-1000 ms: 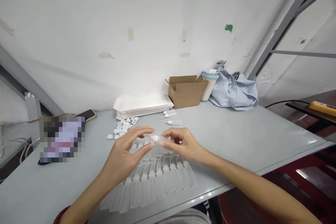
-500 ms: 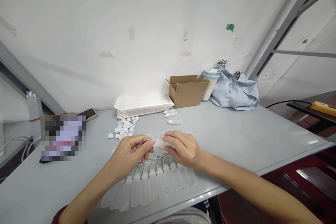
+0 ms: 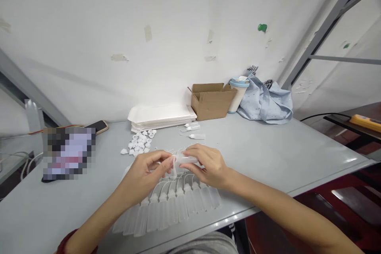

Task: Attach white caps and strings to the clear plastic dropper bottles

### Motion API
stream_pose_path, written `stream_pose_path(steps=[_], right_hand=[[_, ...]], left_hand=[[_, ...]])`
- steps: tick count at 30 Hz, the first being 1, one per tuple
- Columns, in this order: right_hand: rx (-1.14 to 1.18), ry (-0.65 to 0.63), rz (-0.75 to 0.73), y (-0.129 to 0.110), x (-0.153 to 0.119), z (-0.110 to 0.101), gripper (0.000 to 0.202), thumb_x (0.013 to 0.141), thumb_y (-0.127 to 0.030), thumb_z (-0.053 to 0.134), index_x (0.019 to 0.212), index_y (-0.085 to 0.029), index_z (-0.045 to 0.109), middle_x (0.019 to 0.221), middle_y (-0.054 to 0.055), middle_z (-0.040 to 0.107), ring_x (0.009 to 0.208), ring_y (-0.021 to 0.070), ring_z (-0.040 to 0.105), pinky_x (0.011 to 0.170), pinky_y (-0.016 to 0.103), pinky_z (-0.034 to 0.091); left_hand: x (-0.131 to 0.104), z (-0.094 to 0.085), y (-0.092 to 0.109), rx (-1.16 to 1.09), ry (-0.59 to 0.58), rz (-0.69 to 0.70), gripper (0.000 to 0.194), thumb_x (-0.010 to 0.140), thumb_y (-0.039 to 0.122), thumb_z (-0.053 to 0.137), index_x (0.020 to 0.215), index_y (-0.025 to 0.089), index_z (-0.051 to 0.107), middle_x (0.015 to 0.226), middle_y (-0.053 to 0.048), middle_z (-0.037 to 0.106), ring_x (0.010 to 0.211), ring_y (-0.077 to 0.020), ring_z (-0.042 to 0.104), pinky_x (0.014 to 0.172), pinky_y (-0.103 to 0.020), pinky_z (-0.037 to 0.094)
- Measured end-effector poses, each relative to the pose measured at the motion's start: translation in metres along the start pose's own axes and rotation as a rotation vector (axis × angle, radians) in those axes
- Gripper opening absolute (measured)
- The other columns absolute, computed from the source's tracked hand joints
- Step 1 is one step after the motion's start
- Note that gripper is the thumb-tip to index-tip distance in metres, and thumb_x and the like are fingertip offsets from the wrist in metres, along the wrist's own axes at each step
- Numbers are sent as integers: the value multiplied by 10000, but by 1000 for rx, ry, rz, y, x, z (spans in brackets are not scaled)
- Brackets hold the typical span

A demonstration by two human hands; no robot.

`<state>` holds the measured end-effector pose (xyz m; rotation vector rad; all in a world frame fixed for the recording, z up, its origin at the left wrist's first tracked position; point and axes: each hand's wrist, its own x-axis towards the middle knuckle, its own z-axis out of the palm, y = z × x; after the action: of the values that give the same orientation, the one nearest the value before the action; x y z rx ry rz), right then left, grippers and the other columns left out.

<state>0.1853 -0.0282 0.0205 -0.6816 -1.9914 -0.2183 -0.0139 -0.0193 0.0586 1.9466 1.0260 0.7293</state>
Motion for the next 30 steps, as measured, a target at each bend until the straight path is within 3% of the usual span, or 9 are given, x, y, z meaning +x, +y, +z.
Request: stream_pose_path(steps=[7, 13, 18, 25, 27, 30], right_hand=[[-189, 52, -147, 2, -3, 1, 106, 856, -187, 589, 944, -145, 547, 810, 83, 662, 700, 133, 614, 545, 205, 485], [-187, 58, -152, 3, -3, 1, 70, 856, -161, 581, 922, -162, 558, 803, 63, 656, 687, 118, 601, 532, 195, 454], [2, 13, -46, 1, -1, -1, 141, 853, -238, 607, 945, -137, 579, 815, 89, 679, 742, 147, 635, 624, 224, 506], [333, -143, 283, -4, 7, -10, 119, 854, -246, 596, 910, -142, 615, 763, 50, 665, 562, 99, 545, 488, 202, 443], [366, -126, 312, -4, 7, -10, 121, 854, -254, 591, 905, -146, 614, 784, 57, 663, 579, 103, 542, 491, 206, 444], [370, -109, 309, -4, 7, -10, 138, 860, -270, 580, 918, -149, 614, 785, 54, 657, 584, 104, 531, 515, 217, 448]], left_hand=[[-1, 6, 0, -64, -55, -45, 357, 894, 426, 445, 706, 188, 632, 636, 19, 602, 573, -102, 547, 570, -191, 464], [2, 4, 0, -133, -108, -54, 369, 889, 415, 457, 666, 172, 622, 617, 13, 600, 551, -108, 552, 563, -207, 459], [-1, 3, 1, -28, -90, 39, 334, 889, 376, 468, 678, 172, 629, 624, 6, 610, 567, -118, 554, 547, -208, 452], [-4, 9, -11, 237, 162, 384, 153, 853, 254, 559, 941, 180, 660, 793, -36, 683, 661, -144, 590, 631, -247, 469], [-3, 9, -11, 234, 181, 345, 157, 837, 284, 586, 938, 191, 661, 791, -28, 681, 640, -136, 578, 582, -228, 463], [-2, 9, -7, 179, 91, 163, 202, 845, 371, 557, 841, 197, 659, 742, -16, 651, 634, -138, 561, 469, -192, 410]])
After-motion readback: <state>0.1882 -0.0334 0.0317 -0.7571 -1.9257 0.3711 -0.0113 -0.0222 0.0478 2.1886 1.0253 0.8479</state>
